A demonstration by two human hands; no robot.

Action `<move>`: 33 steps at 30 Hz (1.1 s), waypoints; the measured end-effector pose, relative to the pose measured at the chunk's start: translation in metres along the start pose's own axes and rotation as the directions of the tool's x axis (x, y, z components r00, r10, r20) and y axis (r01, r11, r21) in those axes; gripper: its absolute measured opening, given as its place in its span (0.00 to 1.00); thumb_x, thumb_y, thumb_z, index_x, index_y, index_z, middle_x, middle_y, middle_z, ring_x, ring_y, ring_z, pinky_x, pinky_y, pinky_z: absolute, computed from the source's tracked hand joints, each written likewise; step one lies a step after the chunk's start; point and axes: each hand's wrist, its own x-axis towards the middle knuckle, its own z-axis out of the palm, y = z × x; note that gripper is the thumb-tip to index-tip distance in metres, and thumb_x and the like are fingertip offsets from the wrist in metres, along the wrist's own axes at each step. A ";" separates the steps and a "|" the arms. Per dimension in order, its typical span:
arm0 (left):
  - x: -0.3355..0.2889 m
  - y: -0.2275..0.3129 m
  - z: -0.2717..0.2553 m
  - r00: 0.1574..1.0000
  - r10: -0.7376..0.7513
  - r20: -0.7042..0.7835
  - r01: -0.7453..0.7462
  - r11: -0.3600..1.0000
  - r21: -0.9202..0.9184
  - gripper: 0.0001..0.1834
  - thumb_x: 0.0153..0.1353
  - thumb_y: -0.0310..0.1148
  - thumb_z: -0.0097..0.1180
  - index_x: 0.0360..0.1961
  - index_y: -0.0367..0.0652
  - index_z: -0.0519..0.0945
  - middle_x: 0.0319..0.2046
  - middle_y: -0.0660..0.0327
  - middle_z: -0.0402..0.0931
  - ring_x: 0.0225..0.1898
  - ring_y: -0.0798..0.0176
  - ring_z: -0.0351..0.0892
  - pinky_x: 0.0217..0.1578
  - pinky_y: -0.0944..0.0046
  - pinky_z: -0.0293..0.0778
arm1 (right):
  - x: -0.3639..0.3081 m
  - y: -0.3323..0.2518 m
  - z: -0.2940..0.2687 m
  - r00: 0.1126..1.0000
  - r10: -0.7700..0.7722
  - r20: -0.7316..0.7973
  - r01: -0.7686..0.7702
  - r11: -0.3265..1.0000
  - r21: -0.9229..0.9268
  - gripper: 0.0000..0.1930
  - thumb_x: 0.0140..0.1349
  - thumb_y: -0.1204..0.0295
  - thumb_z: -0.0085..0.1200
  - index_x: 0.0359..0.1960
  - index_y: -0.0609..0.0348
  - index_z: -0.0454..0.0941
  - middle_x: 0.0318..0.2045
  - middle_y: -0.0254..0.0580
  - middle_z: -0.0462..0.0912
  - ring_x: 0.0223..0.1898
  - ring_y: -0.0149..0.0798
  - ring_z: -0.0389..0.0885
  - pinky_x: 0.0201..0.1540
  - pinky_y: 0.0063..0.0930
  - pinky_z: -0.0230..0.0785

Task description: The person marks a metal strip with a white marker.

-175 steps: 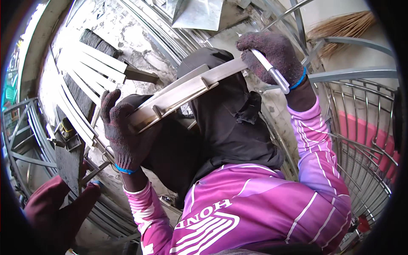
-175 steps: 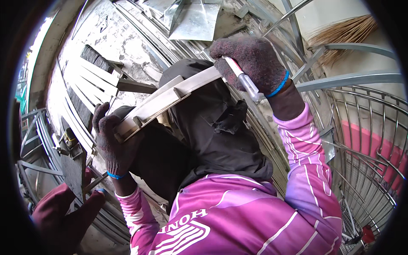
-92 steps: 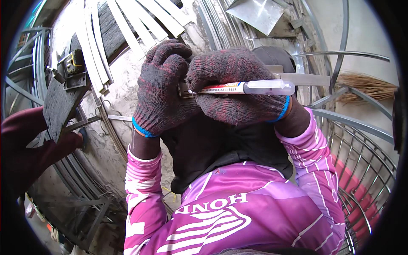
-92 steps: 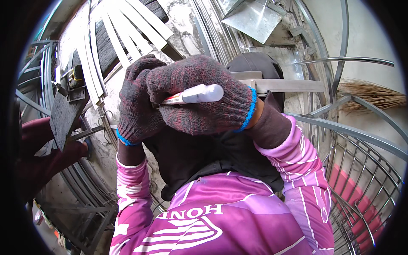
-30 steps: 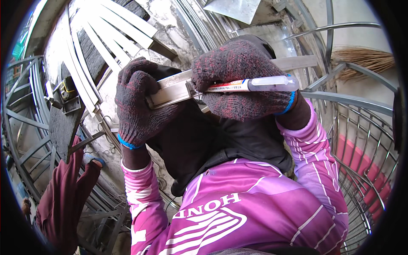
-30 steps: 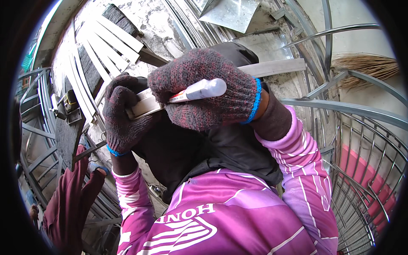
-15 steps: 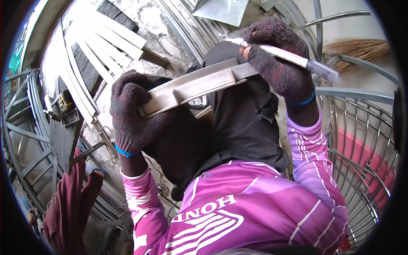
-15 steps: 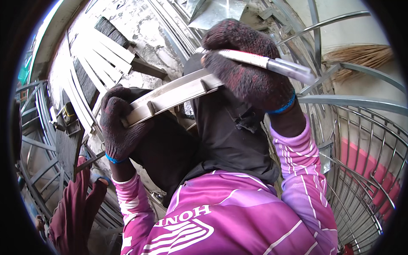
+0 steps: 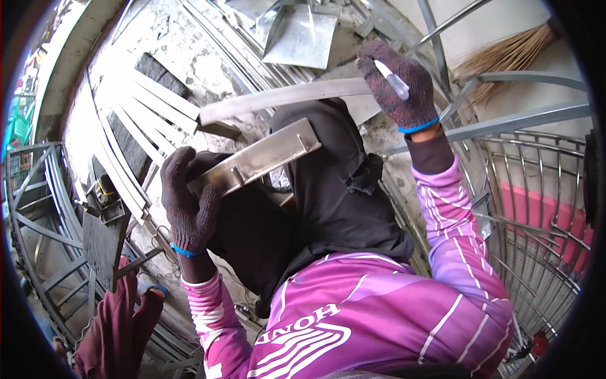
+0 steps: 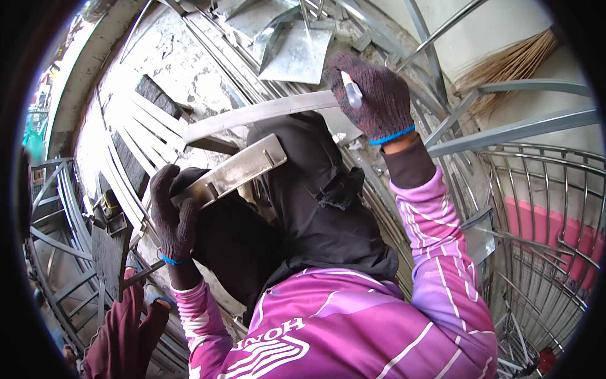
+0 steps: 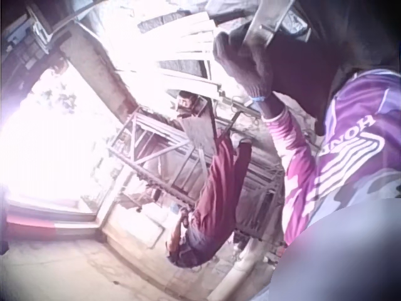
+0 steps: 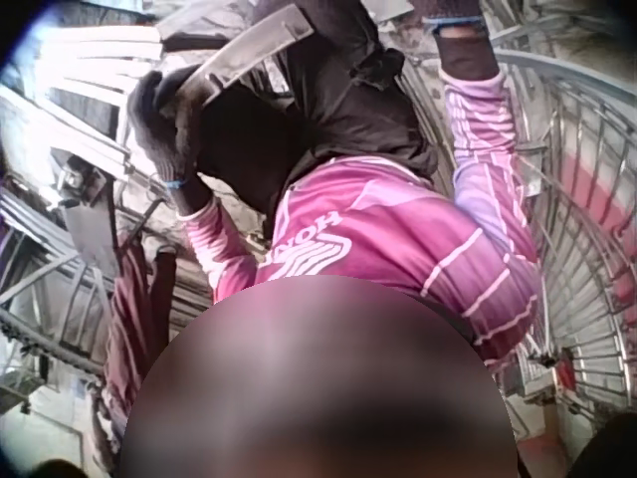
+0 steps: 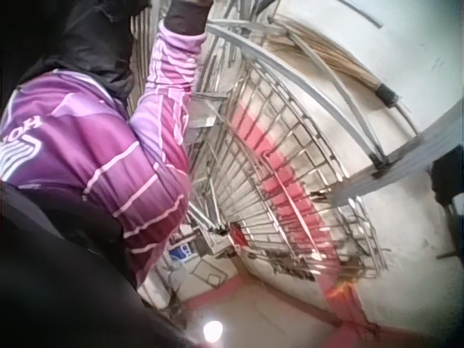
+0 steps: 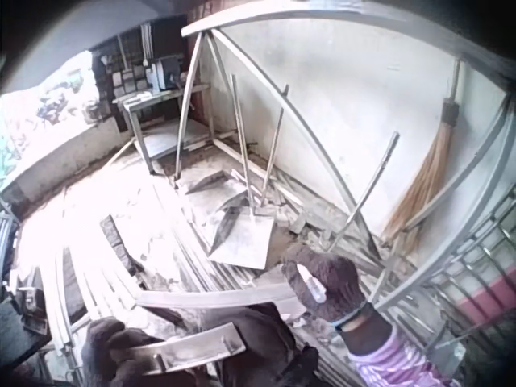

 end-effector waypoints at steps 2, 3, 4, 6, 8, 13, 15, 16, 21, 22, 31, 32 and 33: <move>0.000 0.007 -0.010 0.972 0.209 -0.106 -0.172 0.943 0.283 0.37 0.52 0.28 0.70 0.67 0.37 0.76 0.63 0.42 0.76 0.66 0.37 0.75 0.70 0.40 0.70 | 0.006 -0.004 0.008 0.996 0.028 -0.081 -0.031 0.999 -0.033 0.08 0.68 0.65 0.65 0.47 0.47 0.88 0.35 0.51 0.90 0.35 0.59 0.89 0.35 0.48 0.81; 0.005 0.015 -0.015 0.957 0.266 -0.112 -0.212 0.913 0.350 0.36 0.56 0.34 0.72 0.67 0.38 0.77 0.65 0.43 0.75 0.68 0.38 0.74 0.71 0.41 0.69 | 0.008 -0.005 0.011 0.994 0.021 -0.105 -0.027 0.998 -0.060 0.08 0.67 0.69 0.65 0.47 0.46 0.88 0.34 0.51 0.90 0.32 0.60 0.89 0.33 0.47 0.81; 0.009 0.024 -0.023 0.945 0.306 -0.116 -0.229 0.872 0.432 0.35 0.61 0.40 0.74 0.67 0.38 0.78 0.67 0.43 0.75 0.71 0.39 0.73 0.73 0.41 0.67 | 0.012 -0.010 0.013 0.995 0.010 -0.096 -0.018 0.997 -0.076 0.10 0.65 0.71 0.65 0.47 0.45 0.88 0.34 0.51 0.90 0.32 0.59 0.89 0.33 0.47 0.81; 0.032 0.062 -0.029 0.926 0.358 -0.122 -0.258 0.834 0.488 0.34 0.57 0.38 0.76 0.65 0.44 0.80 0.63 0.44 0.77 0.70 0.35 0.73 0.72 0.39 0.68 | 0.021 -0.026 0.010 0.997 -0.006 -0.082 0.012 0.997 0.075 0.11 0.65 0.76 0.64 0.49 0.52 0.87 0.39 0.52 0.92 0.38 0.57 0.92 0.38 0.44 0.83; 0.052 0.087 -0.022 0.934 0.348 -0.083 -0.265 0.828 0.495 0.28 0.54 0.37 0.75 0.58 0.50 0.83 0.55 0.50 0.80 0.62 0.37 0.78 0.69 0.33 0.69 | 0.028 -0.050 0.001 0.999 -0.017 -0.050 0.025 0.985 0.173 0.10 0.67 0.79 0.64 0.49 0.57 0.87 0.42 0.53 0.92 0.42 0.55 0.93 0.43 0.41 0.84; 0.046 0.052 -0.056 0.978 0.192 0.081 -0.207 0.845 0.493 0.25 0.55 0.33 0.76 0.55 0.47 0.84 0.39 0.52 0.85 0.36 0.50 0.87 0.36 0.54 0.82 | 0.049 -0.112 -0.003 0.929 -0.214 -0.300 0.290 0.928 0.234 0.07 0.72 0.75 0.65 0.47 0.65 0.86 0.44 0.51 0.91 0.46 0.48 0.91 0.54 0.43 0.83; 0.018 0.017 -0.072 0.979 0.191 -0.070 -0.150 0.911 0.384 0.24 0.57 0.30 0.74 0.56 0.45 0.84 0.40 0.52 0.86 0.38 0.51 0.88 0.39 0.55 0.82 | 0.052 -0.127 -0.013 0.874 -0.291 -0.389 0.376 0.912 0.163 0.13 0.76 0.67 0.63 0.48 0.68 0.85 0.43 0.50 0.90 0.46 0.47 0.89 0.57 0.48 0.82; 0.002 -0.006 -0.079 0.965 0.166 -0.204 -0.114 0.963 0.242 0.24 0.59 0.27 0.73 0.58 0.42 0.84 0.42 0.53 0.86 0.39 0.53 0.88 0.42 0.55 0.83 | 0.054 -0.130 -0.018 0.887 -0.263 -0.380 0.387 0.872 0.299 0.16 0.77 0.64 0.61 0.50 0.68 0.83 0.43 0.48 0.89 0.45 0.47 0.89 0.56 0.50 0.82; -0.039 -0.102 -0.123 0.801 -0.392 -0.451 0.483 0.870 0.102 0.29 0.64 0.28 0.63 0.68 0.42 0.78 0.53 0.43 0.86 0.55 0.45 0.88 0.57 0.52 0.83 | 0.030 -0.137 0.014 0.957 -0.218 -0.191 0.285 0.824 0.489 0.12 0.66 0.85 0.64 0.49 0.64 0.85 0.43 0.50 0.88 0.44 0.45 0.88 0.53 0.41 0.81; -0.036 -0.107 -0.129 0.829 -0.249 -0.501 0.401 0.889 0.221 0.31 0.64 0.27 0.60 0.70 0.42 0.76 0.56 0.39 0.83 0.59 0.40 0.86 0.61 0.49 0.81 | 0.027 -0.132 0.021 0.953 -0.268 -0.139 0.300 0.784 0.544 0.13 0.64 0.86 0.62 0.50 0.65 0.84 0.44 0.51 0.89 0.45 0.44 0.89 0.52 0.37 0.81; -0.017 -0.160 -0.164 0.709 -0.577 -0.406 0.705 0.592 0.390 0.25 0.60 0.39 0.65 0.58 0.46 0.84 0.55 0.36 0.80 0.58 0.32 0.81 0.62 0.41 0.78 | -0.004 -0.126 0.046 0.992 -0.014 0.128 -0.070 0.777 0.626 0.13 0.63 0.84 0.63 0.49 0.68 0.85 0.45 0.54 0.90 0.48 0.50 0.91 0.54 0.39 0.82; -0.011 -0.156 -0.157 0.715 -0.576 -0.396 0.699 0.599 0.391 0.25 0.60 0.39 0.65 0.58 0.46 0.84 0.55 0.36 0.80 0.58 0.32 0.81 0.62 0.41 0.78 | -0.002 -0.126 0.044 0.992 -0.005 0.127 -0.075 0.783 0.618 0.13 0.63 0.84 0.63 0.49 0.68 0.85 0.45 0.54 0.90 0.48 0.50 0.91 0.54 0.39 0.82; -0.006 -0.142 -0.150 0.734 -0.496 -0.464 0.679 0.527 0.511 0.24 0.59 0.39 0.65 0.57 0.46 0.84 0.55 0.38 0.80 0.57 0.33 0.82 0.61 0.42 0.78 | 0.000 -0.128 0.041 0.989 -0.044 0.138 -0.049 0.794 0.607 0.12 0.62 0.84 0.63 0.49 0.68 0.85 0.44 0.55 0.90 0.48 0.52 0.91 0.54 0.40 0.82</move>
